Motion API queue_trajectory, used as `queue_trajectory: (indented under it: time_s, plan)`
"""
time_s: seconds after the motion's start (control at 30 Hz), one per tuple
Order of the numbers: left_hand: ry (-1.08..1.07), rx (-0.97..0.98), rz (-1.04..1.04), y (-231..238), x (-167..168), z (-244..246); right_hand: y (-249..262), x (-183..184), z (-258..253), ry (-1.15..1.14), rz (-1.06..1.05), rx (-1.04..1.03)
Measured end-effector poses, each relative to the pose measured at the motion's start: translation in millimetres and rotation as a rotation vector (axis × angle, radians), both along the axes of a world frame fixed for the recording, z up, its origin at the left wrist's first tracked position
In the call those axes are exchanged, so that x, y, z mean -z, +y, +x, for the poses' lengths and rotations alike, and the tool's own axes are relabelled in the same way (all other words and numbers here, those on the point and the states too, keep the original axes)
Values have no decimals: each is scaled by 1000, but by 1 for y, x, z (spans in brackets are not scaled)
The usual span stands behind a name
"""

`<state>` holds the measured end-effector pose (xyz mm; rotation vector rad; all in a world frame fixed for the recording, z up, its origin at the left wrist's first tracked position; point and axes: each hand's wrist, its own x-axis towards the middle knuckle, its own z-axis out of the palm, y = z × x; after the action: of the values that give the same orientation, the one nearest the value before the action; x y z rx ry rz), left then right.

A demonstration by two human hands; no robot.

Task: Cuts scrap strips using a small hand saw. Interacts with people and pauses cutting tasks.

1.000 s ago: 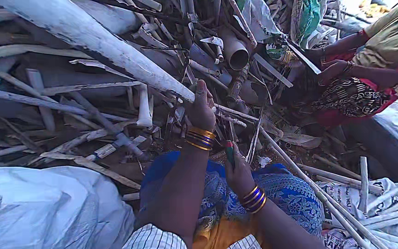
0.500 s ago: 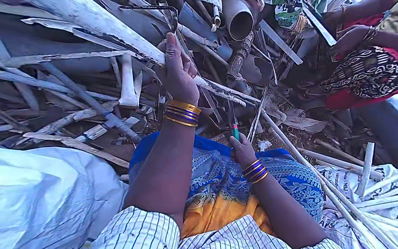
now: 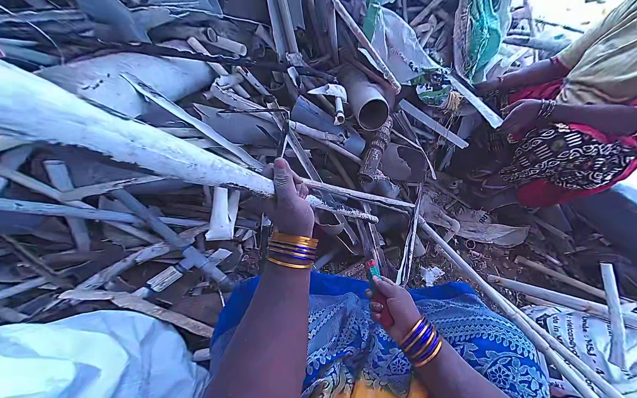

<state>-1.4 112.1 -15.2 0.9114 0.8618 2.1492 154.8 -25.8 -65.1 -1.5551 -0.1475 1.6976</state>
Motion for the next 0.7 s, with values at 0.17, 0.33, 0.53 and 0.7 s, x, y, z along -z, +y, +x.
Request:
queue_trajectory:
  time_s: [0.17,0.33,0.53,0.7]
  plan:
    - [-29,-122,27,7,-2,6,-2,-2,8,67,-4,-3]
    - [62,-206,49,8,8,0,-7,-5,7,111,-16,-80]
    - [393,-172,-220,5,10,0,2,-44,41,-85,211,25]
    - [429,-140,-312,6,5,12,-8,-112,113,-553,684,304]
